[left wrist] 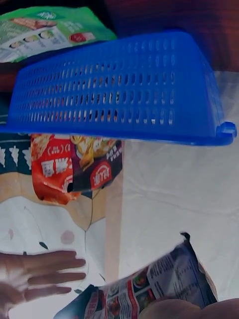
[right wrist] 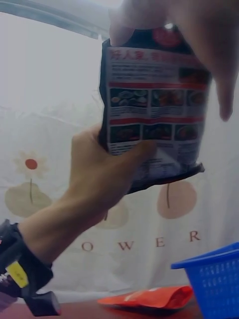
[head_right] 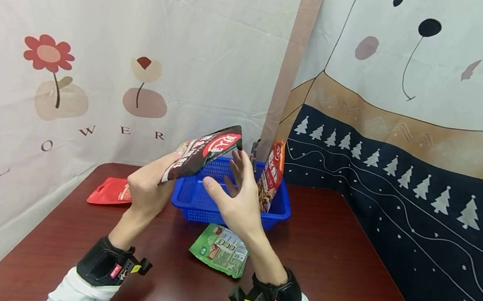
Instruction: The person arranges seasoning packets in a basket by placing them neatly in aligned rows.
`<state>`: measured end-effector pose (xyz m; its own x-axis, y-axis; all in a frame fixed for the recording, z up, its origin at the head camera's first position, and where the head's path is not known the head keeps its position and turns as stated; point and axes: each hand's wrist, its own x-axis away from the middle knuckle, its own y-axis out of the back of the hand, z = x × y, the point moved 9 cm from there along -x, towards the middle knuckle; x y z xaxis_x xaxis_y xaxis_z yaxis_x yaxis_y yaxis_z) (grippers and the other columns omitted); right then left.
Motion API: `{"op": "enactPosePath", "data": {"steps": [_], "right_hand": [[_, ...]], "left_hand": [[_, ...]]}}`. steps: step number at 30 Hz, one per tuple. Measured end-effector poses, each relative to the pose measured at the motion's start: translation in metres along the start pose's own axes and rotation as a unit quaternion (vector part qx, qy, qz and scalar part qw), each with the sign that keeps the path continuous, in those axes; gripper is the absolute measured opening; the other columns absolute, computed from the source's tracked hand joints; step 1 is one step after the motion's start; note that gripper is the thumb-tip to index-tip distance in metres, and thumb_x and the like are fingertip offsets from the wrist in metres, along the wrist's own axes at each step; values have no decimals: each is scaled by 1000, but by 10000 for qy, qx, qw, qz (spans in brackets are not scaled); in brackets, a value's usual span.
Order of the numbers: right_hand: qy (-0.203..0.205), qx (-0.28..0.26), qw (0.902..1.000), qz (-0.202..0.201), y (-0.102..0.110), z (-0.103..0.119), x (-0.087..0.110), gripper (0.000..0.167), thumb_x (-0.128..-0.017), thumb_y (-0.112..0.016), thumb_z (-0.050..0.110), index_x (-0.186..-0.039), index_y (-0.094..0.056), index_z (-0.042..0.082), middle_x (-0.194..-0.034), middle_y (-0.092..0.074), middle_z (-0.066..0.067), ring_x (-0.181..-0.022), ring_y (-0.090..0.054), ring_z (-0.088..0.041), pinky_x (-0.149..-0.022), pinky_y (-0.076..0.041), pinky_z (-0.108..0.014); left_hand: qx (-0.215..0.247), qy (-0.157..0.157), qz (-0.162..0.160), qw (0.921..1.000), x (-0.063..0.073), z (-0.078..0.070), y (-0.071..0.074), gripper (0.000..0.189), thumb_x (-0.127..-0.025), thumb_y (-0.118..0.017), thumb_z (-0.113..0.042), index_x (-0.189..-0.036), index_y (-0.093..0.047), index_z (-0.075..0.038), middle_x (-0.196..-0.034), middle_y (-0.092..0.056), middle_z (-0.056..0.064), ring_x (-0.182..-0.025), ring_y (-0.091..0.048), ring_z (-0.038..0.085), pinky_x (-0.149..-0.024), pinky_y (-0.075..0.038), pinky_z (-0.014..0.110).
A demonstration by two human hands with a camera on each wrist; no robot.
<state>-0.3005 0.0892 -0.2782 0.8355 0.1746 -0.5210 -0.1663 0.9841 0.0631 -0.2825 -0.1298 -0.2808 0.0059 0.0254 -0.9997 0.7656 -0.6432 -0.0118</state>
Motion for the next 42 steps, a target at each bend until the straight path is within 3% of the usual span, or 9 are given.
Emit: {"op": "enactPosePath", "data": {"steps": [3, 7, 10, 14, 17, 24, 29, 42], "right_hand": [[-7, -59, 9999, 92, -5, 1, 2, 93, -105, -72, 20, -181, -18, 17, -183, -35, -9, -174, -34, -35, -134, -39, -60], [-51, -26, 9998, 176, -10, 1, 5, 89, -106, -73, 24, -180, -23, 19, -180, -38, -7, -172, -37, -32, -135, -39, -56], [-139, 6, 9996, 228, -12, 0, 7, 88, -106, -73, 26, -179, -26, 19, -178, -41, -7, -171, -40, -31, -134, -43, -48], [-312, -198, 9991, 201, -15, -2, 8, 85, -106, -73, 24, -178, -28, 17, -174, -46, -8, -165, -48, -30, -123, -54, -32], [-395, -602, 9974, 93, -16, -2, 9, 79, -107, -71, 18, -176, -32, 17, -170, -51, -7, -158, -55, -27, -116, -58, -23], [-345, -2093, 9772, -36, -26, -2, 9, 61, -115, -58, 7, -171, -37, 14, -165, -54, -9, -145, -63, -20, -115, -62, -31], [-449, -2526, 9662, -262, -28, -5, 11, 54, -116, -56, 7, -167, -42, 13, -159, -59, -7, -140, -68, -17, -113, -63, -33], [-663, -2678, 9598, -525, -33, -13, 15, 53, -116, -54, 3, -167, -41, 11, -164, -56, -10, -147, -65, -20, -117, -60, -32]], "left_hand": [[-288, -373, -163, 9988, 3, -6, 0, 36, -93, -70, 5, -125, -84, -5, -118, -87, 15, -98, -87, 34, -65, -62, 47], [-495, -628, -276, 9964, 5, -12, 0, 25, -108, -70, -10, -128, -84, -6, -121, -87, 13, -102, -87, 31, -62, -60, 43], [-641, -810, -363, 9940, 6, -16, 0, 26, -113, -70, -24, -128, -84, -7, -122, -87, 12, -103, -87, 30, -61, -59, 41], [-838, -1200, -548, 9877, 5, -25, 1, 24, -112, -69, -16, -127, -86, -7, -123, -87, 11, -105, -87, 30, -61, -54, 38], [-990, -1479, -704, 9815, 5, -32, 0, 24, -106, -72, -7, -125, -87, -7, -124, -87, 11, -107, -87, 29, -63, -51, 37], [-1191, -1921, -922, 9697, 9, -43, 0, 24, -101, -75, -1, -121, -88, -7, -120, -88, 10, -106, -87, 26, -69, -50, 37], [-1223, -2091, -880, 9662, 11, -49, -1, 26, -103, -70, 4, -120, -88, -6, -120, -88, 12, -107, -87, 27, -71, -49, 38], [-1185, -2096, -843, 9669, 15, -52, -4, 27, -104, -67, 3, -119, -87, -4, -121, -87, 13, -107, -87, 28, -74, -47, 39]]}}
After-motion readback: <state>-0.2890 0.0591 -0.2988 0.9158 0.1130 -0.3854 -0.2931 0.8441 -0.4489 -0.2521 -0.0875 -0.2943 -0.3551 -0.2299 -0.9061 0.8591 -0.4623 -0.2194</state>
